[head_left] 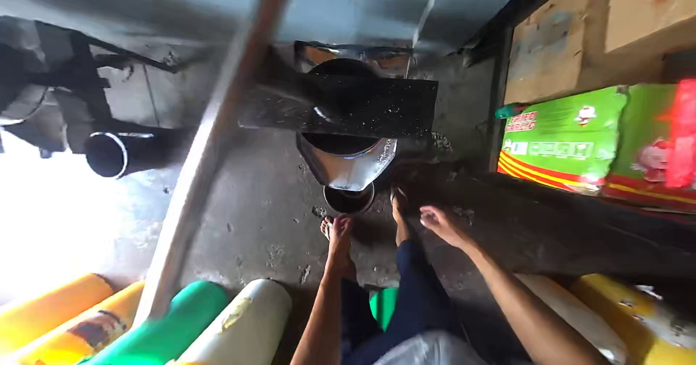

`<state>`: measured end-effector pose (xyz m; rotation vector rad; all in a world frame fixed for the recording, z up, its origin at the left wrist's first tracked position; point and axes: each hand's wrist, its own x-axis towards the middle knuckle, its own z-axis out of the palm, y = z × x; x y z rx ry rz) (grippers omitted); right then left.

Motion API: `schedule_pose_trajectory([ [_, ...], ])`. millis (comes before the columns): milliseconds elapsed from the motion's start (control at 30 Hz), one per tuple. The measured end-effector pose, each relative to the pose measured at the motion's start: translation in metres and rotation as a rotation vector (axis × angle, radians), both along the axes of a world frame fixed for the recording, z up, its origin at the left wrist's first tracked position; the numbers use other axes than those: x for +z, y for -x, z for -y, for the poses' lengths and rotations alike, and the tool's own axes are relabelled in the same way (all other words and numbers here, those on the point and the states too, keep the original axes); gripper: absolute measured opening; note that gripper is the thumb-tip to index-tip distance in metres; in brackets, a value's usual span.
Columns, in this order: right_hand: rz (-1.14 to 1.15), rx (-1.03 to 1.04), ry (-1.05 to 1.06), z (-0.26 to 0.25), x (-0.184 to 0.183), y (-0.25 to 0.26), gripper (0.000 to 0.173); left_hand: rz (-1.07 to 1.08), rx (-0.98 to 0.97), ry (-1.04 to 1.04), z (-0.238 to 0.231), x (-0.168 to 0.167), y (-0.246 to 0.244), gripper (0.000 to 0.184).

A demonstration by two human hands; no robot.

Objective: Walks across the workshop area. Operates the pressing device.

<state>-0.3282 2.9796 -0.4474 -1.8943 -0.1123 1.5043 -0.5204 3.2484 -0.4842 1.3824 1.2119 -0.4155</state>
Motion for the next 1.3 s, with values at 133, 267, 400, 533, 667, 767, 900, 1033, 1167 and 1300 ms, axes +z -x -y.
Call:
schedule_pose_trajectory([
  [133, -0.067, -0.699, -0.067, -0.117, -0.134, 0.006, 0.044, -0.022, 0.192, 0.007, -0.049, -0.108, -0.067, 0.048],
  [267, -0.195, -1.127, -0.149, -0.222, -0.234, 0.002, 0.051, 0.124, 0.406, 0.033, -0.108, -0.203, -0.118, 0.045],
  [400, -0.022, -1.196, -0.131, -0.274, -0.271, 0.004, 0.047, 0.289, 0.594, 0.147, -0.125, -0.226, -0.143, 0.034],
  [533, -0.007, -1.181, -0.095, -0.279, -0.277, -0.002, 0.06, 0.361, 0.59, 0.318, -0.138, -0.225, -0.14, 0.034],
  [667, -0.044, -1.235, -0.037, -0.285, -0.256, 0.03, 0.063, 0.313, 0.608, 0.319, -0.139, -0.202, -0.127, 0.049],
  [767, -0.003, -1.132, -0.085, -0.265, -0.207, 0.09, 0.068, 0.319, 0.544, 0.372, -0.137, -0.174, -0.074, 0.057],
  [900, 0.729, -0.338, 0.018, -0.194, -0.17, 0.149, 0.083, 0.143, 0.687, 0.367, -0.116, -0.136, -0.02, 0.054],
  [1033, 1.152, 0.41, -0.19, -0.147, -0.173, 0.126, 0.063, 0.062, 0.719, 0.321, -0.101, -0.113, 0.008, 0.05],
  [1167, 1.256, 0.611, -0.584, -0.157, -0.194, 0.065, 0.048, 0.039, 0.699, 0.361, -0.072, -0.094, 0.035, 0.051],
  [1300, 1.267, 0.729, -0.642, -0.159, -0.197, 0.044, 0.042, 0.19, 0.36, 0.262, -0.07, -0.091, 0.075, 0.045],
])
